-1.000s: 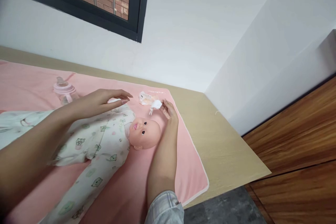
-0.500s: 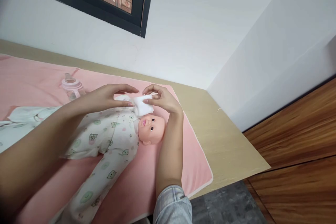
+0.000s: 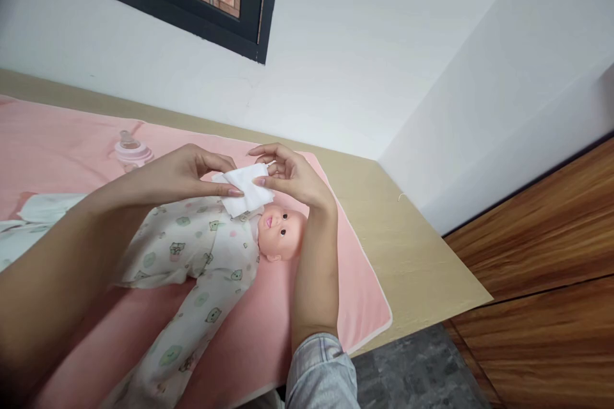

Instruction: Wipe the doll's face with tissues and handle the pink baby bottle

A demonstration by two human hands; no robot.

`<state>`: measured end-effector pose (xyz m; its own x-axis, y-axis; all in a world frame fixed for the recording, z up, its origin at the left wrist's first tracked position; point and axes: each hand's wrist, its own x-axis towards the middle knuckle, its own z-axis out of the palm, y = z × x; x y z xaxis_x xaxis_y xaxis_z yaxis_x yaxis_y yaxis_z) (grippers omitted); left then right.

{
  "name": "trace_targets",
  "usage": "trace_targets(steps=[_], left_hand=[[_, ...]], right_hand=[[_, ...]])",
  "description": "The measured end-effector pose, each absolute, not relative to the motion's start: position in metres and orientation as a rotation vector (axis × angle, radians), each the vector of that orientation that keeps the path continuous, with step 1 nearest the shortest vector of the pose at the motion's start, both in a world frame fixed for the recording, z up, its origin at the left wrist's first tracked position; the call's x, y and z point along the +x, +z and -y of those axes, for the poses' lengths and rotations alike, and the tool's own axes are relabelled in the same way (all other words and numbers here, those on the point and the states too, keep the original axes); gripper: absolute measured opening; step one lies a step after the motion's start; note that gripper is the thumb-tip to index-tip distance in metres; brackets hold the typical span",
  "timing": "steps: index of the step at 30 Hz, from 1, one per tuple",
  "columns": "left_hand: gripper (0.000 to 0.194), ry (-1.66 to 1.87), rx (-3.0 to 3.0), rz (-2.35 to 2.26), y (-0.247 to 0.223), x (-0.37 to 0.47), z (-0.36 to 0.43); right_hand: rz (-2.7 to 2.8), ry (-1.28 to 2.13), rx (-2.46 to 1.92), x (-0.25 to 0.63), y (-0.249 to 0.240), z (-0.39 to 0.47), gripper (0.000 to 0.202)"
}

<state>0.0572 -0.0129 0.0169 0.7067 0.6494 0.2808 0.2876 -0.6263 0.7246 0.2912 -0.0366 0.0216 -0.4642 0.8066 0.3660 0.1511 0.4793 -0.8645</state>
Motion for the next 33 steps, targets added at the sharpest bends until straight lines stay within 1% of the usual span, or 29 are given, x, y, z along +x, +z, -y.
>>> trace_targets(steps=[2, 6, 10, 16, 19, 22, 25, 29, 33], left_hand=[[0.031, 0.761, 2.246, -0.684, 0.017, 0.058, 0.014], [0.025, 1.000, 2.237, -0.602, 0.013, 0.062, 0.017], [0.025, 1.111, 2.207, -0.602, 0.011, 0.068, 0.019], [0.028, 1.064, 2.009, -0.704, 0.013, 0.070, 0.023], [0.027, 0.914, 2.044, -0.690, 0.011, 0.069, 0.019], [0.029, 0.643, 2.224, -0.695, 0.002, 0.074, 0.013], [0.028, 0.465, 2.317, -0.707, -0.009, 0.083, 0.009], [0.028, 0.401, 2.329, -0.740, -0.021, 0.095, 0.008], [0.022, 0.362, 2.344, -0.796, -0.025, 0.102, 0.011]], right_hand=[[1.893, 1.005, -0.790, 0.291, 0.021, 0.035, 0.047], [1.877, 1.000, -0.784, 0.285, 0.019, 0.034, 0.052], [1.865, 0.951, -0.811, 0.276, 0.018, 0.038, 0.055], [1.824, 0.879, -0.936, 0.288, 0.019, 0.038, 0.058], [1.762, 0.897, -0.961, 0.315, 0.013, 0.027, 0.058], [1.653, 0.937, -1.008, 0.350, -0.007, 0.008, 0.056], [1.458, 1.070, -1.080, 0.378, -0.041, -0.015, 0.056], [1.196, 1.281, -1.104, 0.393, -0.096, -0.035, 0.053], [1.086, 1.439, -1.060, 0.384, -0.131, -0.041, 0.040]])
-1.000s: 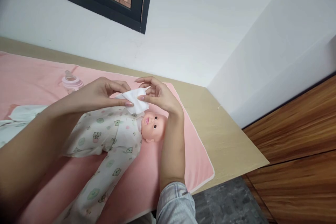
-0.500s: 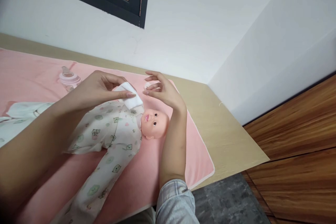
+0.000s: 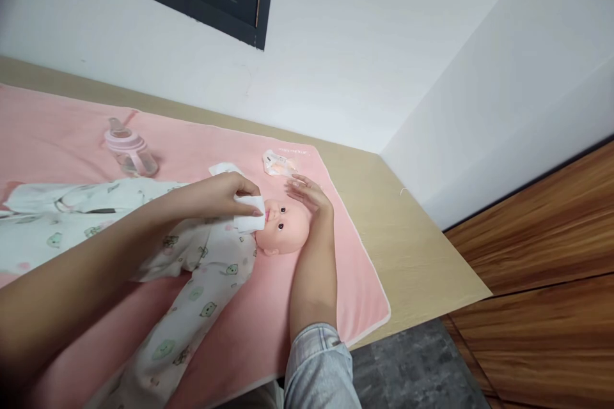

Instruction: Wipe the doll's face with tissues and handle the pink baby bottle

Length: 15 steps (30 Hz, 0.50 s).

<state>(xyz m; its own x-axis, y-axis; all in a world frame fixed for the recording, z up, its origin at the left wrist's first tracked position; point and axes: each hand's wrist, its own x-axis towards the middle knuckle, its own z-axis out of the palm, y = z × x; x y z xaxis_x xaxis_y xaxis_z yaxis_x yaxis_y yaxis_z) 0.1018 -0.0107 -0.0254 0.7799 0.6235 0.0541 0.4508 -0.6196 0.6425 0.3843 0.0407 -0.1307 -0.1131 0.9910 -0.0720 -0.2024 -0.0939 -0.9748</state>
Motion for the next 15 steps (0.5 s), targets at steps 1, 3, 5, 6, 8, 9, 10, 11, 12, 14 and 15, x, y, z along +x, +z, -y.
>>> trace_targets(steps=[1, 3, 5, 6, 8, 9, 10, 11, 12, 14, 15], left_hand=[[0.020, 0.350, 2.353, -0.808, -0.026, 0.103, 0.012], [0.018, 0.318, 2.361, -0.824, -0.026, 0.106, 0.014], [0.017, 0.288, 2.352, -0.829, -0.027, 0.108, 0.017], [0.018, 0.283, 2.353, -0.832, -0.027, 0.108, 0.018], [0.022, 0.299, 2.373, -0.838, -0.028, 0.109, 0.020], [0.023, 0.309, 2.387, -0.846, -0.028, 0.110, 0.020], [0.024, 0.313, 2.397, -0.855, -0.028, 0.110, 0.021], [0.024, 0.310, 2.402, -0.865, -0.027, 0.110, 0.021], [0.022, 0.302, 2.403, -0.873, -0.027, 0.110, 0.022], [0.019, 0.288, 2.409, -0.887, -0.026, 0.110, 0.022], [0.018, 0.285, 2.418, -0.892, -0.026, 0.110, 0.022]], right_hand=[[1.069, 1.456, -1.062, 0.382, -0.134, -0.041, 0.037], [1.037, 1.460, -1.064, 0.379, -0.137, -0.041, 0.033], [1.012, 1.456, -1.059, 0.378, -0.137, -0.041, 0.033], [0.998, 1.452, -1.057, 0.379, -0.137, -0.041, 0.034], [0.970, 1.447, -1.052, 0.380, -0.137, -0.042, 0.033], [0.960, 1.447, -1.049, 0.381, -0.137, -0.042, 0.033], [0.951, 1.446, -1.045, 0.382, -0.138, -0.043, 0.032], [0.944, 1.445, -1.041, 0.382, -0.139, -0.044, 0.032], [0.940, 1.444, -1.035, 0.382, -0.140, -0.045, 0.032], [0.936, 1.443, -1.023, 0.382, -0.142, -0.046, 0.030], [0.933, 1.442, -1.018, 0.382, -0.143, -0.046, 0.029]])
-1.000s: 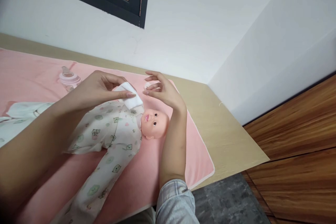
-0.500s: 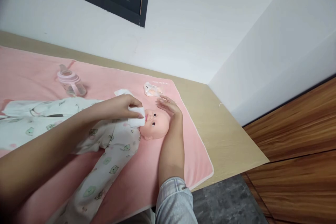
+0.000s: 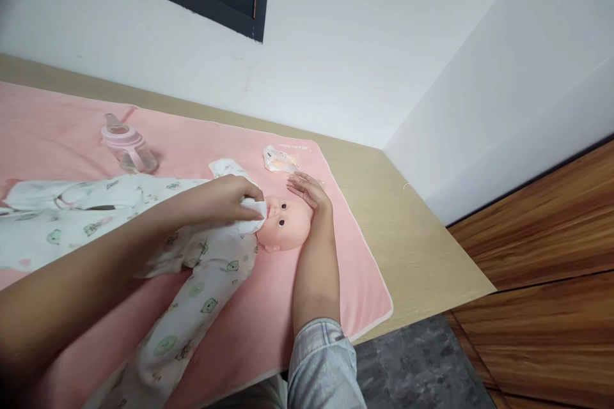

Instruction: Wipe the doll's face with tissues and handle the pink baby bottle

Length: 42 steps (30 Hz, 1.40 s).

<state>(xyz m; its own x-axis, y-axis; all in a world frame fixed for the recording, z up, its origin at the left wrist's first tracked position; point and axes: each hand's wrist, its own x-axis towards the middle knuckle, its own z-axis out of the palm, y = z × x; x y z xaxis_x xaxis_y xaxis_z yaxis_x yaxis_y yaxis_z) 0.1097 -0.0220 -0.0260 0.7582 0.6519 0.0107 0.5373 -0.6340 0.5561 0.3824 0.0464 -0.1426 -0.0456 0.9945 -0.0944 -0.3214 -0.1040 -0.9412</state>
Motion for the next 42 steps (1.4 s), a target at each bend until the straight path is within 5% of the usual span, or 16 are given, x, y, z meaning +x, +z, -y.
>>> trace_targets(steps=[24, 42], left_hand=[[0.009, 0.409, 2.580, -0.964, -0.0300, 0.1078, 0.0150], [0.023, 0.529, 2.567, -0.983, -0.0308, 0.1109, 0.0154]], right_hand=[[0.883, 1.422, -1.026, 0.3833, -0.1484, -0.0531, 0.023], [0.845, 1.424, -1.013, 0.3819, -0.1470, -0.0518, 0.017]])
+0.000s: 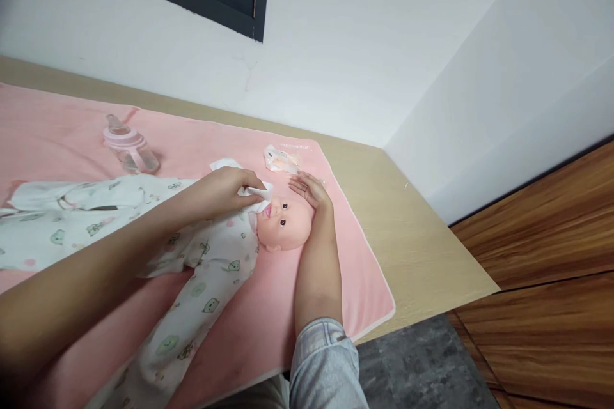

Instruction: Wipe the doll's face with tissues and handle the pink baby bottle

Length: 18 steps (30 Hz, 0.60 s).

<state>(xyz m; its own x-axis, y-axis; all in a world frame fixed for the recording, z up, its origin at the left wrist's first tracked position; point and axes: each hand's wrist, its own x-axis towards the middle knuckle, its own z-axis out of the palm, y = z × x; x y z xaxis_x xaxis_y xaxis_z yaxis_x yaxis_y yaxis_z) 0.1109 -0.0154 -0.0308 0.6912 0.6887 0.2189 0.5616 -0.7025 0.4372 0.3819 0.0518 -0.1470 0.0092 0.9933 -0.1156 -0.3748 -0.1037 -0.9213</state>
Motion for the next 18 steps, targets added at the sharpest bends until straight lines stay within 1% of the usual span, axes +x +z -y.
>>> trace_targets(steps=[10, 18], left_hand=[[0.022, 0.521, 2.541, -0.950, -0.030, 0.108, 0.013], [0.017, 0.480, 2.550, -0.821, -0.025, 0.111, 0.025]], right_hand=[[0.858, 1.366, -1.070, 0.382, -0.150, -0.055, 0.028], [0.848, 1.398, -1.032, 0.382, -0.151, -0.055, 0.019]])
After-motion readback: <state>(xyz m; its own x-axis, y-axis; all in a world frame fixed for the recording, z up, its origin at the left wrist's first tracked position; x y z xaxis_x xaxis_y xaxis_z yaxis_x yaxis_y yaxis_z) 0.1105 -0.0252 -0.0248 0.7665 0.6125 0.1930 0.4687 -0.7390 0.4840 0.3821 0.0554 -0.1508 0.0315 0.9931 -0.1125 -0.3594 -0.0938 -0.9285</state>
